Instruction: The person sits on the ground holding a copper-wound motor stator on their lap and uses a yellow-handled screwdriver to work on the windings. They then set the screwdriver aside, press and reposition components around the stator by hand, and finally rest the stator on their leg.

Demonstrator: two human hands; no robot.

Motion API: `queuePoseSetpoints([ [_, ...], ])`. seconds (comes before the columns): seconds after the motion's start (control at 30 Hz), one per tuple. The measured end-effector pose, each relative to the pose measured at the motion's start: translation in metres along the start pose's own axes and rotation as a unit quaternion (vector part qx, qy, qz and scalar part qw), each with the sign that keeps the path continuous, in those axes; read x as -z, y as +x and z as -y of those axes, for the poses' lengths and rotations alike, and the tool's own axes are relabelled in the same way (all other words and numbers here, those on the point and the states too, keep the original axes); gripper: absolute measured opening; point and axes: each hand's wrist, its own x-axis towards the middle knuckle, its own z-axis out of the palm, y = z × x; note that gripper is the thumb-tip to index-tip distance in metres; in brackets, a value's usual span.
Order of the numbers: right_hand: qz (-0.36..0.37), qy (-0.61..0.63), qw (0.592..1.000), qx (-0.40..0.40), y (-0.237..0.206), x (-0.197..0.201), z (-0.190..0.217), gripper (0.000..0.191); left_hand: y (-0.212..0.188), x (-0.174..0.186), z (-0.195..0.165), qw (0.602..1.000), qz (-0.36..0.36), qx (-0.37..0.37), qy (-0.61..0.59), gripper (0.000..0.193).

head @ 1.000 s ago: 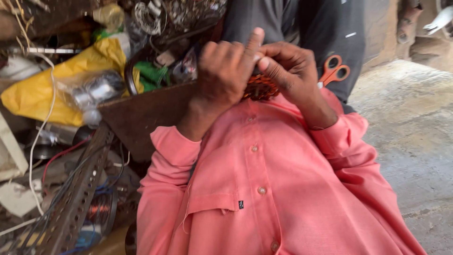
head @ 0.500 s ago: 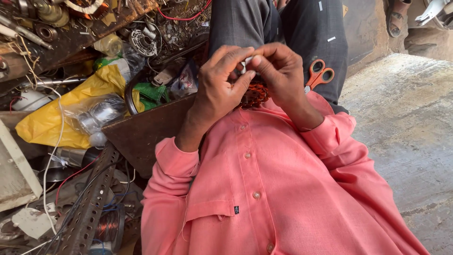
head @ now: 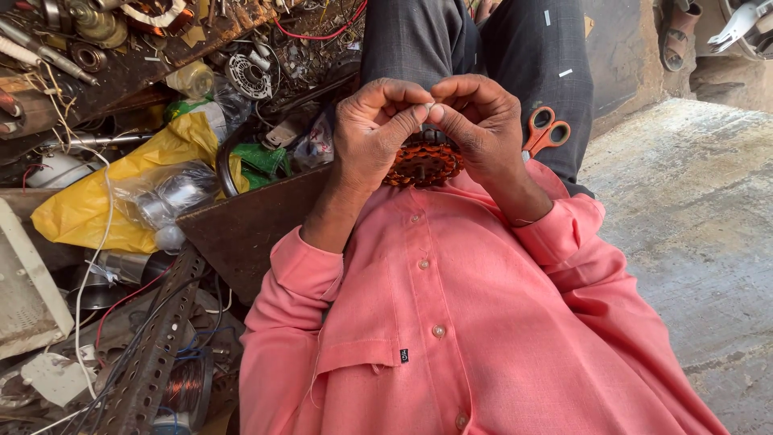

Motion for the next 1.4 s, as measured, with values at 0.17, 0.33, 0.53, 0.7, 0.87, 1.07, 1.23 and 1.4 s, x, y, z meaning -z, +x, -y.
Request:
queuePoseSetpoints([
  [0.17, 0.025, -0.059, 0.997, 0.036, 0.001, 0.000, 0.004, 0.010, 0.000, 0.002, -0.012, 0.997, 0.006, -0.024, 0.076, 0.016],
  [0.33, 0.027, -0.119, 0.991, 0.054, -0.002, 0.005, 0.005, 0.009, -0.005, -0.001, -0.020, 0.971, 0.014, -0.096, 0.220, 0.011],
  [0.53, 0.024, -0.086, 0.996, 0.014, 0.004, 0.006, 0.002, 0.010, -0.003, -0.004, -0.015, 0.980, 0.007, -0.096, 0.176, 0.021],
  [0.7, 0.076, -0.029, 0.995, -0.054, 0.009, 0.010, 0.008, 0.007, 0.002, 0.009, -0.019, 0.989, 0.028, -0.043, 0.139, 0.035],
  [0.87, 0.126, 0.036, 0.988, -0.075, 0.015, 0.015, 0.009, 0.009, 0.006, 0.017, -0.029, 0.989, 0.094, -0.004, 0.112, 0.038],
  [1.07, 0.108, 0.031, 0.991, -0.072, 0.015, 0.016, 0.007, 0.013, 0.011, 0.015, -0.035, 0.969, 0.123, -0.067, 0.205, 0.037],
  [1.23, 0.113, -0.005, 0.993, -0.044, 0.013, 0.015, 0.007, 0.014, 0.013, 0.015, -0.041, 0.961, 0.129, -0.070, 0.235, 0.038],
  [1.4, 0.117, -0.005, 0.992, -0.042, 0.013, 0.017, 0.006, 0.014, 0.012, 0.011, -0.049, 0.946, 0.131, -0.082, 0.284, 0.041],
])
